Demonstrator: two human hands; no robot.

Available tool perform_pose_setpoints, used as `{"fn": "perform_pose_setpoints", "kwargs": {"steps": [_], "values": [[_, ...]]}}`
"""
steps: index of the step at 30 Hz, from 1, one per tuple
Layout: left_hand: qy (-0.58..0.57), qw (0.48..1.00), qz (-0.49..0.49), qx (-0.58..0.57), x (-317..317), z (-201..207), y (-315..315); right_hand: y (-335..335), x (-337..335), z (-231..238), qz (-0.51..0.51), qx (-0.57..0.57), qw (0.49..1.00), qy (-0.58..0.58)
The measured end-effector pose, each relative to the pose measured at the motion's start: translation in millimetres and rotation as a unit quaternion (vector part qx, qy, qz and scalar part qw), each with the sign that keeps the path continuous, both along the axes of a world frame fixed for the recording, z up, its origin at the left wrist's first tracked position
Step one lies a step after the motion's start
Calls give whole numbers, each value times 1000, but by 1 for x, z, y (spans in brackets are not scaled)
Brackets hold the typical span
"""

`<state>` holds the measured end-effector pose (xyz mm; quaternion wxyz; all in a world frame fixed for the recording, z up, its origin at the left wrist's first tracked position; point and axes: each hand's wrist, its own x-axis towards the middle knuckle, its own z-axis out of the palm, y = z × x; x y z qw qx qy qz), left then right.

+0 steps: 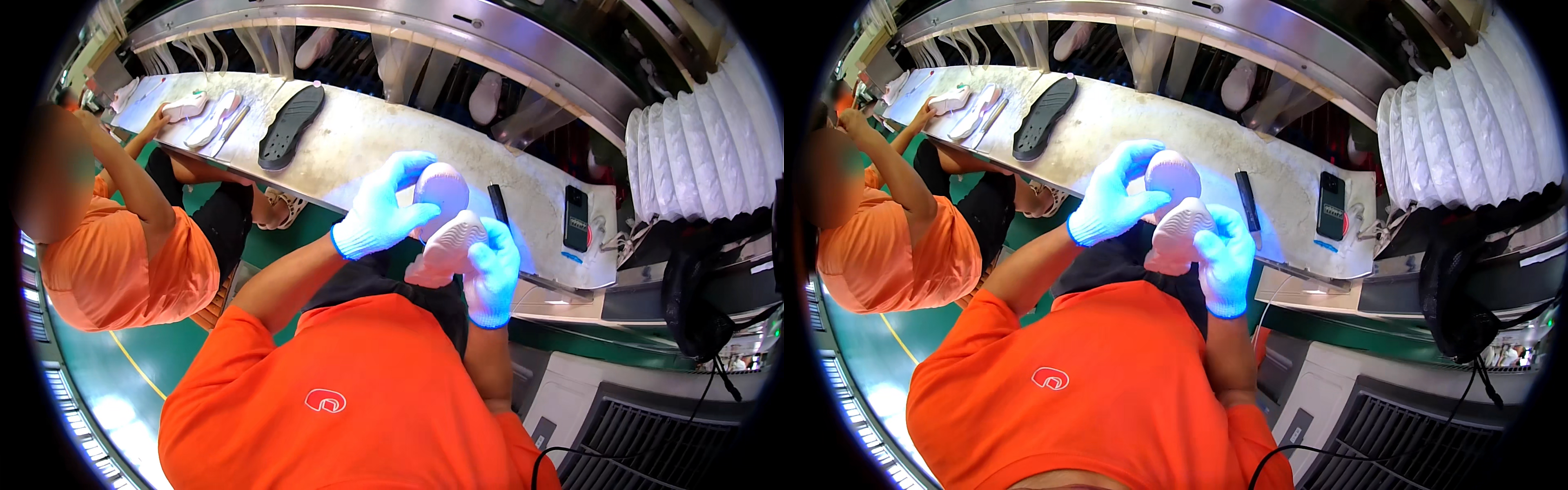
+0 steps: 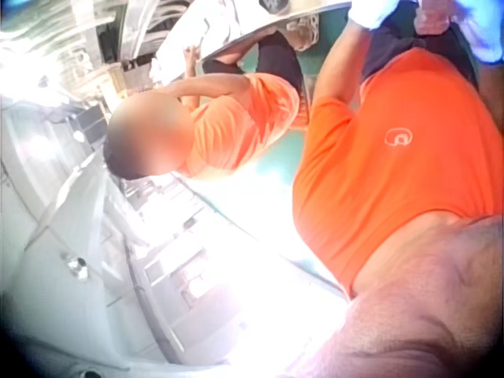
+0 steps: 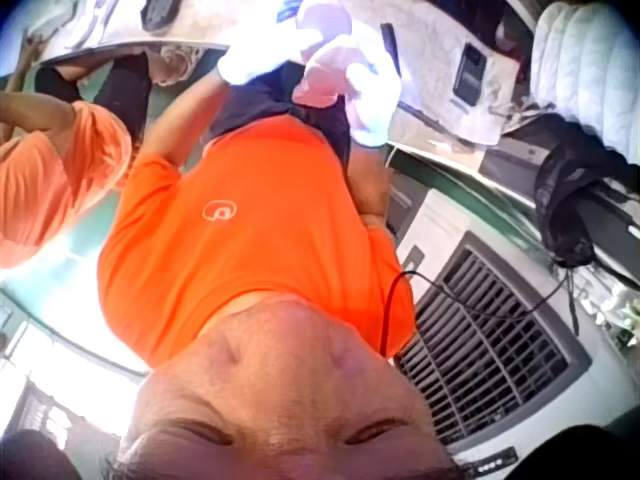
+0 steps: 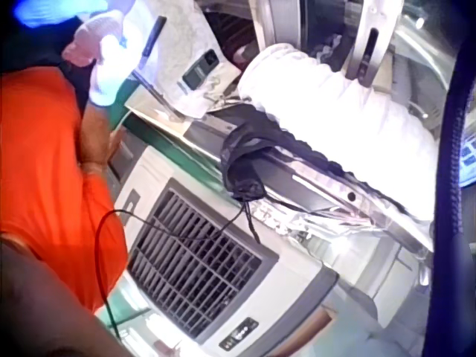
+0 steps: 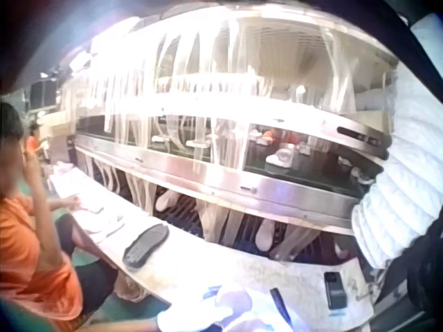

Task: The person assembles a pink slip-on shoe by inserting a white insole and a green heel insert into the shoe upper. They use a black tool to press the inserts into place and adjust the fit. The person handles the shoe components one at a time on a workbench in a factory setting.

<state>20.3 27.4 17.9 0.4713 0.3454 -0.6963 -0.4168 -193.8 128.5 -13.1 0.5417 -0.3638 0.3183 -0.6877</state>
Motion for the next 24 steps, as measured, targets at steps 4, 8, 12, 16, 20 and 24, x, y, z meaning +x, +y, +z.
{"fn": "perform_pose_setpoints", "kwargs": {"steps": [4, 8, 12, 16, 20, 24], "values": [[37, 996, 1, -75, -6, -4, 5, -4, 11, 16, -59, 15, 998, 18], [6, 978, 3, -207, -12, -8, 6, -8, 8, 29, -97, 23, 994, 38], [-50, 983, -73, -163, -17, 16, 15, -7, -3, 35, -84, 5, 996, 20], [-116, 963, -115, -215, -9, 12, 19, -3, -11, 27, -49, -3, 999, 21], [-11, 980, -123, -155, -5, 3, 36, 6, -2, 20, -59, -13, 997, 38], [81, 991, -81, -68, -15, 4, 65, 23, 10, 16, -83, -25, 991, 104]]}}
